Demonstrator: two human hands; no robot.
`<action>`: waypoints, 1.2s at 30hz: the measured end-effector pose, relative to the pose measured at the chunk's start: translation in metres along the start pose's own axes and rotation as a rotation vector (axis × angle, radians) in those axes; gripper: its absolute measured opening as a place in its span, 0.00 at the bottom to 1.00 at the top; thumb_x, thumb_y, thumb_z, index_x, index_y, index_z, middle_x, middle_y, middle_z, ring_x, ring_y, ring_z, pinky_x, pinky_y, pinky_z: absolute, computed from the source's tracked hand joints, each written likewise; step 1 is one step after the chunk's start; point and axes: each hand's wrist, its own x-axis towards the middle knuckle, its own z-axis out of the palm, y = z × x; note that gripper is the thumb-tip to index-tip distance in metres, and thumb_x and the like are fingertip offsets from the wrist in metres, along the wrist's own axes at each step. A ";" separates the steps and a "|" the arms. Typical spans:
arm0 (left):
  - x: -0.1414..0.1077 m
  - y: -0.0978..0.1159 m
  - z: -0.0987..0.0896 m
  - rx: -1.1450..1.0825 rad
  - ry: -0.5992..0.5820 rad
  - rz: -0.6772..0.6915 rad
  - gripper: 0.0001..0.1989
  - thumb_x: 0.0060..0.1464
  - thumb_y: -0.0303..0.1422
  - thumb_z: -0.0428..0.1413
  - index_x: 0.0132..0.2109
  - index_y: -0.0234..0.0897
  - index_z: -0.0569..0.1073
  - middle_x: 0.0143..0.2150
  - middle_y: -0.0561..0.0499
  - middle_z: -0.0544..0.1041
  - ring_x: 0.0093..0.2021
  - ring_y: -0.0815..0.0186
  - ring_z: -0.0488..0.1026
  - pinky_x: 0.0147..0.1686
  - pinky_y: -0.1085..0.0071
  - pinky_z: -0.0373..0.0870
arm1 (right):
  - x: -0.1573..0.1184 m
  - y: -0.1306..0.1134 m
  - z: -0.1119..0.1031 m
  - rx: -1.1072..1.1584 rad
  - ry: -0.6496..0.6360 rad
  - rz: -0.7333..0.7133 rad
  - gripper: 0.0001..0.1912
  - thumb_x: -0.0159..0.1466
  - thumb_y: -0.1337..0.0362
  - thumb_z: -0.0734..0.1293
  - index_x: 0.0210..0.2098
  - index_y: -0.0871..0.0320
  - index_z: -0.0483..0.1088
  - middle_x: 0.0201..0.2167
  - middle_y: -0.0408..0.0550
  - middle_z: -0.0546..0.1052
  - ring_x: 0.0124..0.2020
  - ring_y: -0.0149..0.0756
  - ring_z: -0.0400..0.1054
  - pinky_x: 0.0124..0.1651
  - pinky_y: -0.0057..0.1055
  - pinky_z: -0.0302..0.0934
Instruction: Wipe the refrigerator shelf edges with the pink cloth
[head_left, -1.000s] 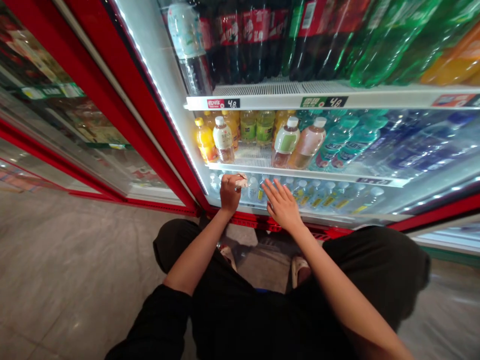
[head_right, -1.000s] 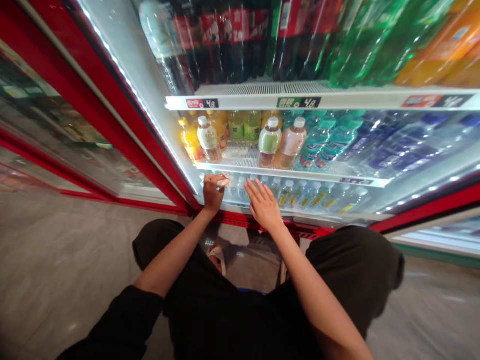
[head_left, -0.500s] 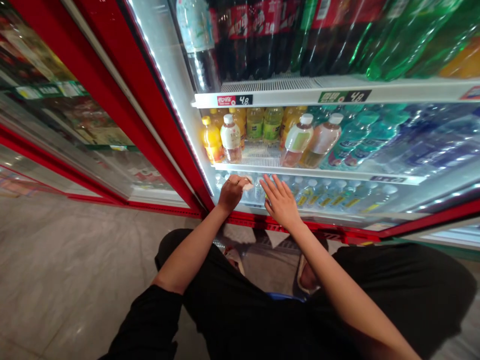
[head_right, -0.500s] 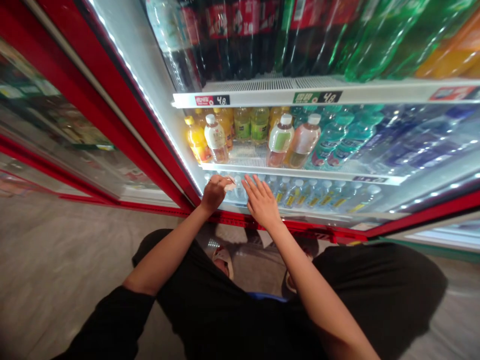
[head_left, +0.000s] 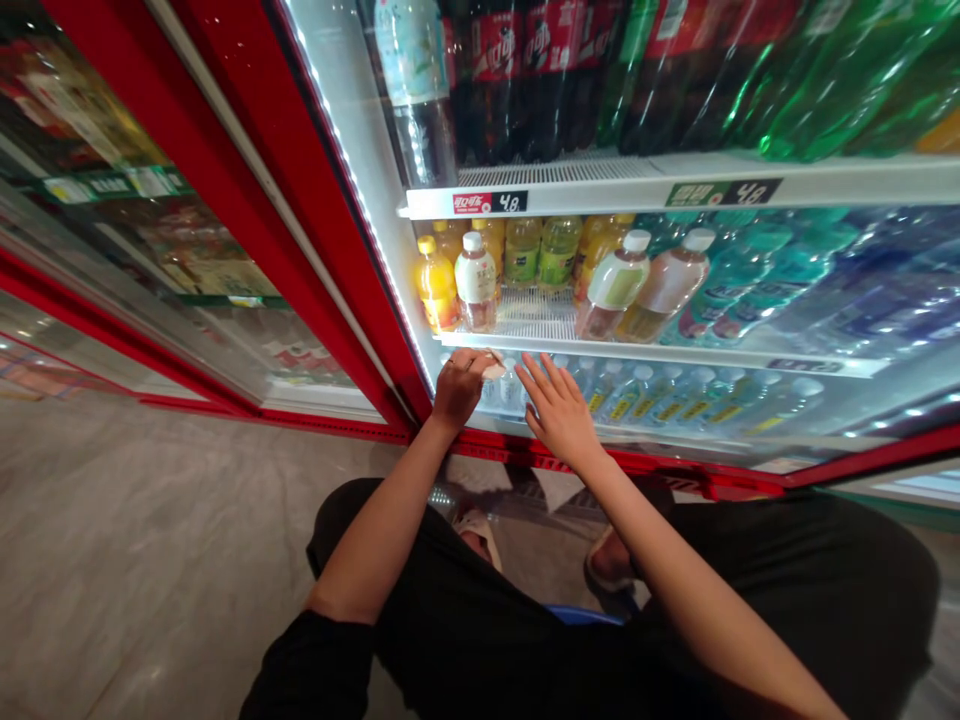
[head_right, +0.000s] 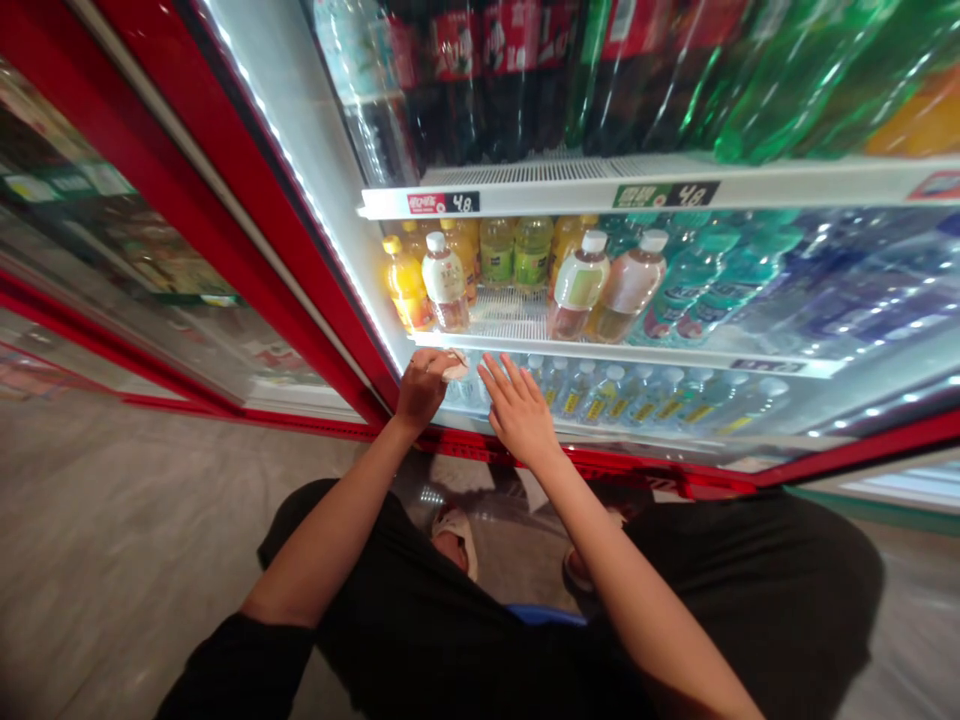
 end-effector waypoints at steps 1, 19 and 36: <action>0.001 -0.002 -0.003 0.002 0.022 -0.028 0.10 0.67 0.26 0.57 0.49 0.43 0.81 0.47 0.46 0.78 0.51 0.56 0.77 0.54 0.61 0.77 | 0.002 -0.002 0.000 0.004 -0.002 -0.008 0.49 0.73 0.69 0.62 0.82 0.50 0.27 0.82 0.47 0.53 0.83 0.45 0.46 0.80 0.49 0.49; -0.002 -0.020 -0.022 -0.019 0.317 -0.388 0.13 0.60 0.20 0.57 0.46 0.43 0.78 0.49 0.46 0.78 0.52 0.56 0.78 0.57 0.60 0.76 | 0.020 -0.014 0.001 0.036 -0.078 -0.076 0.49 0.74 0.69 0.60 0.82 0.50 0.25 0.83 0.47 0.48 0.83 0.47 0.42 0.82 0.53 0.46; -0.005 -0.023 -0.031 -0.052 0.425 -0.621 0.14 0.54 0.18 0.58 0.44 0.41 0.77 0.50 0.47 0.77 0.54 0.58 0.77 0.60 0.63 0.73 | 0.032 -0.028 0.007 0.047 -0.089 -0.123 0.46 0.73 0.68 0.60 0.83 0.53 0.32 0.83 0.47 0.47 0.84 0.45 0.38 0.82 0.53 0.45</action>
